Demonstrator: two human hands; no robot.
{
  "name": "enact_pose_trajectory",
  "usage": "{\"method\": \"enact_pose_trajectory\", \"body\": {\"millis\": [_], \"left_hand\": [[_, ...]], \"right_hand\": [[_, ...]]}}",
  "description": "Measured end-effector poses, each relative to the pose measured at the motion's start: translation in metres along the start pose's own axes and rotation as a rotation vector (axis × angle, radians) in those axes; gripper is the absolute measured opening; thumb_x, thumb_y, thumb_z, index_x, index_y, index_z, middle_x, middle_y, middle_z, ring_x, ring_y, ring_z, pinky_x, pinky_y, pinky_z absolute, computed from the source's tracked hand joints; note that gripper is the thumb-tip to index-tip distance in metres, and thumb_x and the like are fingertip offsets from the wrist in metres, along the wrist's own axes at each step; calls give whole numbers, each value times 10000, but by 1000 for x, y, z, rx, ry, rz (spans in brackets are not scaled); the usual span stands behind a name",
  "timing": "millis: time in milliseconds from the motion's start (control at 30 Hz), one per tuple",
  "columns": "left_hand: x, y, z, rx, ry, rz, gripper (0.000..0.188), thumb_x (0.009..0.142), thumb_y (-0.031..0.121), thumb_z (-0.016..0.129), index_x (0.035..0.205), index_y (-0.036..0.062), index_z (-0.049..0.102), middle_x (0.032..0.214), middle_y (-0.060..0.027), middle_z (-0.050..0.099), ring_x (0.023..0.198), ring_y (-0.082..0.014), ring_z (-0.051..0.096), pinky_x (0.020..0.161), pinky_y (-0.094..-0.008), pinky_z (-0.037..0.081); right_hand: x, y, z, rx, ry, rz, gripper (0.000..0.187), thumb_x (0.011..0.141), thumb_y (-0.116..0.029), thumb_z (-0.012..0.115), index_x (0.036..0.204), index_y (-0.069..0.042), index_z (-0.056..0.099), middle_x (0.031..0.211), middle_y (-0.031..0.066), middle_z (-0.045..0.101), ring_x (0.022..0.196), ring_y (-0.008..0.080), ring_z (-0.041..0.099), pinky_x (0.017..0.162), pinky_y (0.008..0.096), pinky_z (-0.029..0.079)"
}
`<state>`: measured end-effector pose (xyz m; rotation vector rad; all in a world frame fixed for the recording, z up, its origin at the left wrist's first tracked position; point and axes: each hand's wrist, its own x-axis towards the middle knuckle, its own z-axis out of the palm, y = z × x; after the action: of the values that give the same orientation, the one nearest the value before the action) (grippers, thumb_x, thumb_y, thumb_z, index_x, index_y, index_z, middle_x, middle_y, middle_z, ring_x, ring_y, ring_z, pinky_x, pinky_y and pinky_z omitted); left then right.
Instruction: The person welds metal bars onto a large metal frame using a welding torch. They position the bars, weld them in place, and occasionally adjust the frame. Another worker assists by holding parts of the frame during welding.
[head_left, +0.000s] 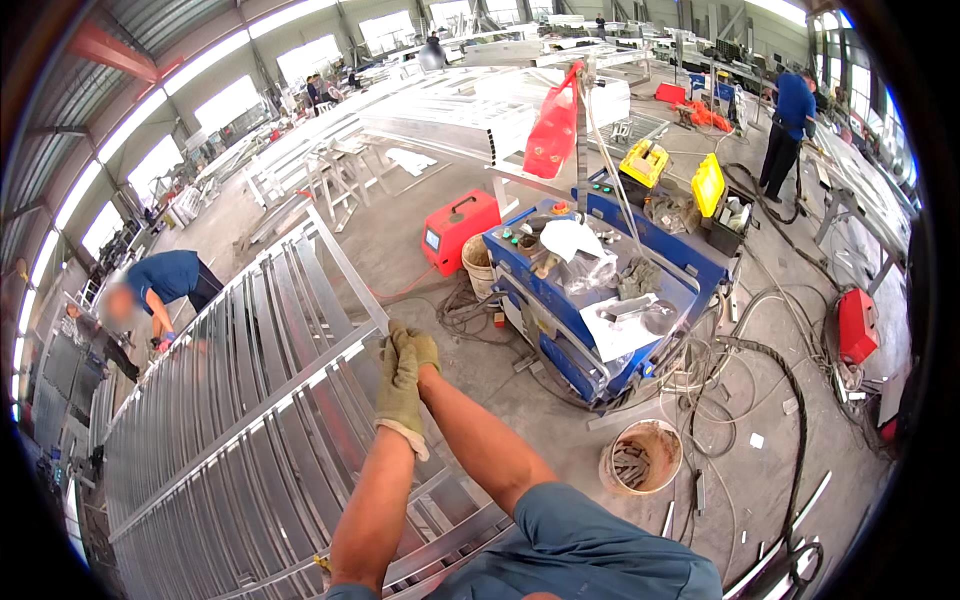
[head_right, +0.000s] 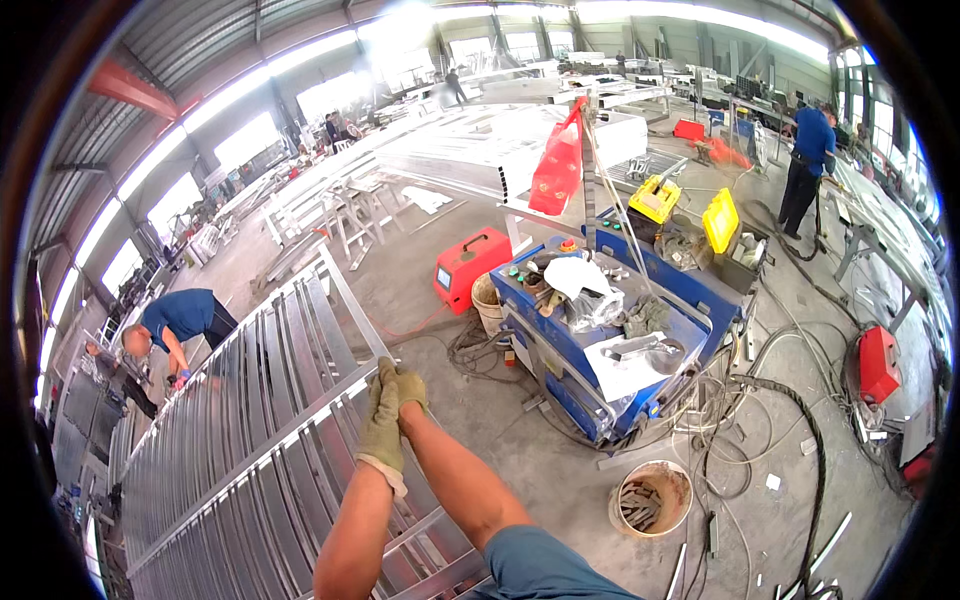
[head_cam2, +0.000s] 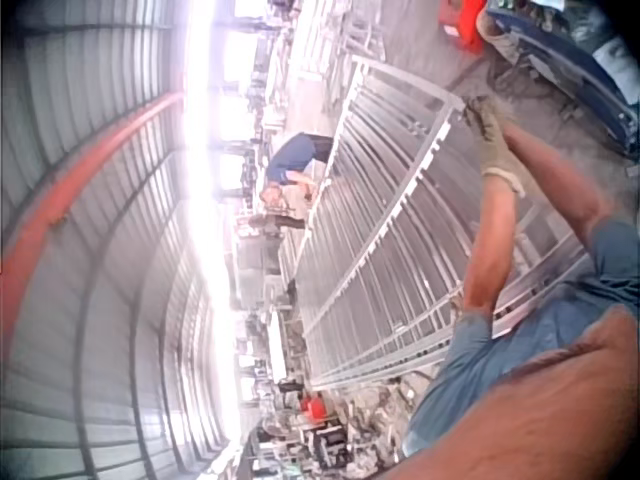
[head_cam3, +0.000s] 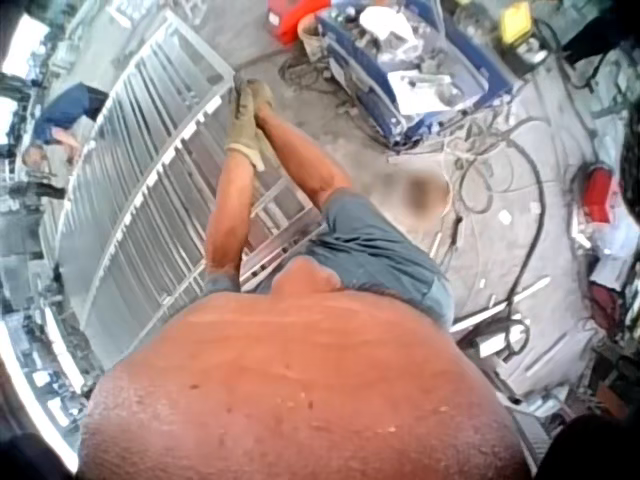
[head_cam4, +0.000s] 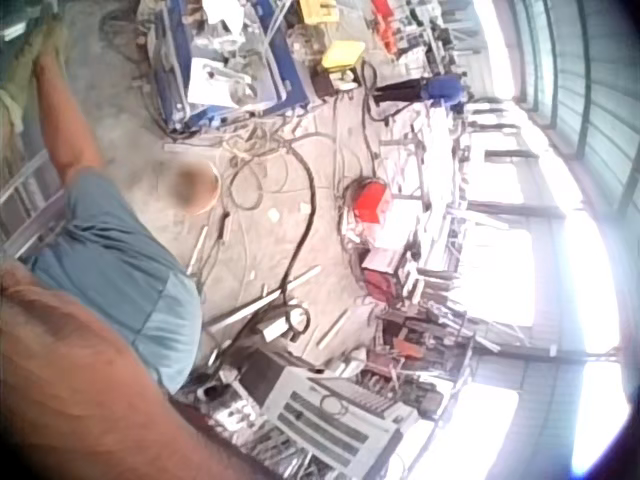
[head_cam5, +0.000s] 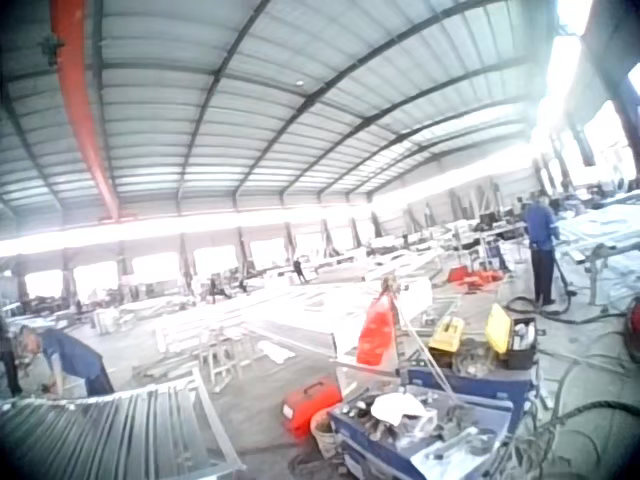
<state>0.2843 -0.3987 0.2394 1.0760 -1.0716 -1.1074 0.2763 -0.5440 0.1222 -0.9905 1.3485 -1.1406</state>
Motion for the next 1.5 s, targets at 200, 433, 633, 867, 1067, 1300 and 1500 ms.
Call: {"method": "enact_pose_trajectory", "body": {"millis": [200, 433, 633, 867, 1067, 1300, 1500], "left_hand": [[-28, 32, 9, 218, -37, 185, 640, 1171, 392, 566, 1696, 52, 432, 1716, -93, 481, 1570, -227, 435, 1301, -362, 320], [-106, 45, 16, -144, 242, -187, 617, 1180, 315, 550, 1709, 44, 385, 1719, -145, 476, 1611, -276, 400, 1310, -422, 309], [-125, 86, -37, 98, 319, 279, 796, 1125, 403, 673, 1737, 38, 321, 1729, -185, 457, 1608, -268, 419, 1271, -371, 355], [-71, 32, -76, 22, 506, 266, 624, 1100, 431, 721, 1546, 16, 582, 1427, -88, 660, 1289, -194, 609, 1148, -358, 470], [-59, 5, -170, -689, 83, 36, 401, 1149, 447, 600, 1027, 84, 721, 944, -9, 696, 850, -187, 684, 793, -362, 587], [-53, -46, -105, 462, 617, 236, 363, 1164, 415, 571, 1070, 89, 699, 930, 14, 641, 825, -150, 606, 748, -323, 523], [26, -70, -99, 478, 381, -130, 445, 1154, 461, 572, 1258, 48, 700, 1031, -9, 684, 881, -153, 634, 791, -324, 538]], "right_hand": [[-16, -104, -42, -345, 62, -82, 677, 1059, -627, 502, 1184, -38, 813, 1093, 301, 775, 1132, 490, 742, 987, 571, 553], [-18, -134, -58, -198, 26, -184, 619, 1088, -566, 542, 1141, 6, 773, 1134, 230, 767, 1061, 408, 726, 931, 516, 544], [-88, -150, -78, 43, -16, -475, 576, 1151, -524, 545, 1120, 19, 734, 980, 148, 750, 884, 250, 715, 782, 411, 554], [-197, -74, 5, 412, -619, -521, 387, 1089, -343, 622, 1373, -88, 684, 1229, 134, 752, 1113, 321, 715, 985, 426, 557], [-226, -9, 69, -225, -390, -1040, 658, 1053, -419, 659, 1603, -89, 509, 1600, 227, 530, 1458, 397, 551, 1158, 478, 500], [-230, -28, 42, 143, -425, -180, 662, 1109, -326, 527, 1702, -69, 382, 1638, 291, 510, 1523, 470, 497, 1243, 488, 428], [-249, -65, -61, 398, -105, -23, 606, 1103, -297, 551, 1677, -135, 448, 1580, 272, 585, 1466, 457, 556, 1200, 466, 453]]}}
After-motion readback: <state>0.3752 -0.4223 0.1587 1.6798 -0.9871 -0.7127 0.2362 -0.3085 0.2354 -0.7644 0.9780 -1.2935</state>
